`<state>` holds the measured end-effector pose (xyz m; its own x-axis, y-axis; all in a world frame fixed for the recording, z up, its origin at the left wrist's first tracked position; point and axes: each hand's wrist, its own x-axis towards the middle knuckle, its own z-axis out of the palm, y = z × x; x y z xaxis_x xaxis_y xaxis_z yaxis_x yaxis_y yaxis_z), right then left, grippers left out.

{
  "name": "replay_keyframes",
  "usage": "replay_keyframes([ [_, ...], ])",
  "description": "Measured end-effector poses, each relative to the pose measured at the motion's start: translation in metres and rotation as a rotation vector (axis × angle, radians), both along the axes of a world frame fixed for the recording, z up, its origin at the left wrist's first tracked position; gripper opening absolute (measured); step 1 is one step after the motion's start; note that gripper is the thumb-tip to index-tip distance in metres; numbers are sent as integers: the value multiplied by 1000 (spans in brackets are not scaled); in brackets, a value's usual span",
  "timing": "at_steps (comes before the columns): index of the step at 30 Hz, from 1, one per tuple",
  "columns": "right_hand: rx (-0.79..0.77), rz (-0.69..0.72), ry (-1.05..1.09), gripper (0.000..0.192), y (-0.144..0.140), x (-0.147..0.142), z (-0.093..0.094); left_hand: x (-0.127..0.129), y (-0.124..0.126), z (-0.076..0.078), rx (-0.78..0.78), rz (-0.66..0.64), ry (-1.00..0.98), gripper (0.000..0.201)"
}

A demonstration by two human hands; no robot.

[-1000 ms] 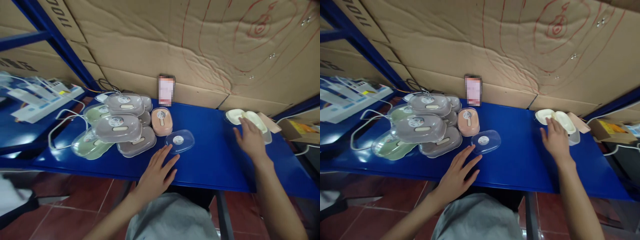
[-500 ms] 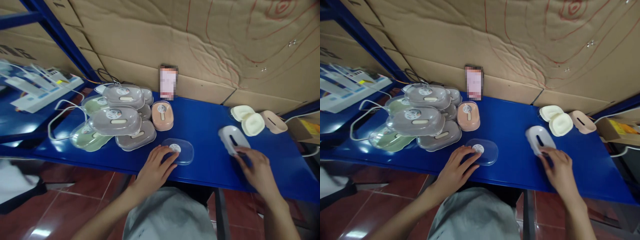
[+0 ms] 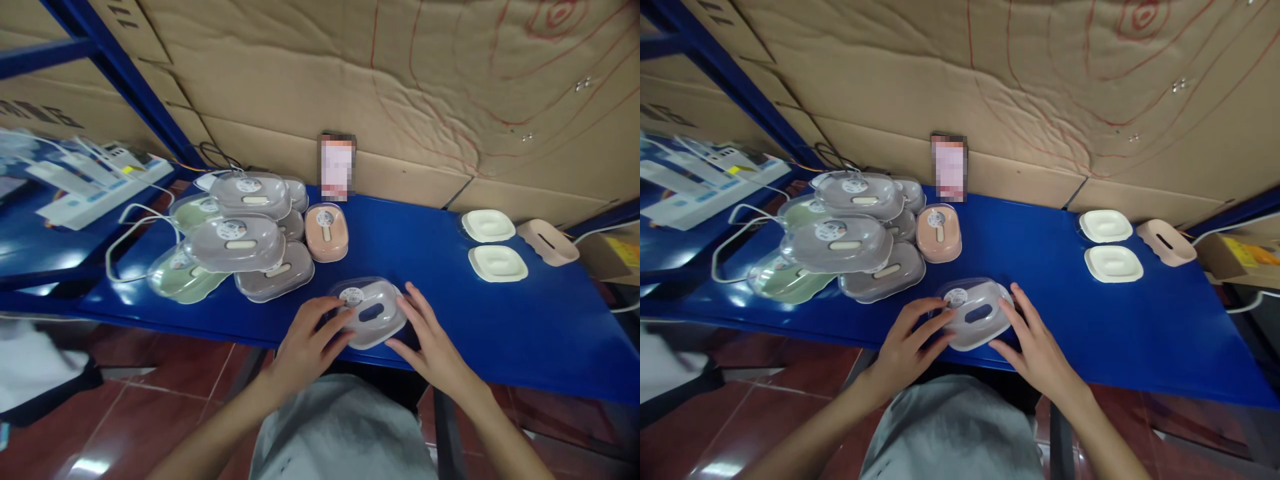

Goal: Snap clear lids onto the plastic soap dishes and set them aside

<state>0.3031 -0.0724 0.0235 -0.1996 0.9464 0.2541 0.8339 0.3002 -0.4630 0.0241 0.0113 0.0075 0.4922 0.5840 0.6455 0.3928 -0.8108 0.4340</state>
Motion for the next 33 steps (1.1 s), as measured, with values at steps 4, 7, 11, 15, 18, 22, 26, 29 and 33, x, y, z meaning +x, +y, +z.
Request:
replay_keyframes([
  [4, 31, -1, -41, 88, 2, 1, 1, 0, 0, 3, -20, 67, 37, 36],
  [7, 54, -3, -138, 77, -3, 9, 2, 0, 1, 7, -71, 105, 126, 44],
  [11, 67, -83, -197, 60, -17, 30, 1, 1, 4, 10, -118, 39, 285, 70],
  [15, 26, -146, -139, 54, -31, 51, 0, 4, 5, 9, -157, 24, 371, 79],
  [18, -26, -158, -85, 50, -39, 57, 4, 5, 5, 9, -163, 21, 391, 82],
  [22, 7, -259, -42, 51, -35, 79, 8, 4, 4, 12, -100, -14, 406, 79],
  [26, 153, -565, -182, 71, -15, 136, -4, 2, 2, 15, 30, -174, 475, 61],
  [29, 98, -722, -283, 81, -7, 166, -17, 2, -1, 12, 36, -166, 455, 48],
  [33, 147, -601, -350, 58, -16, 142, -17, 2, -3, 9, 16, -128, 370, 29],
])
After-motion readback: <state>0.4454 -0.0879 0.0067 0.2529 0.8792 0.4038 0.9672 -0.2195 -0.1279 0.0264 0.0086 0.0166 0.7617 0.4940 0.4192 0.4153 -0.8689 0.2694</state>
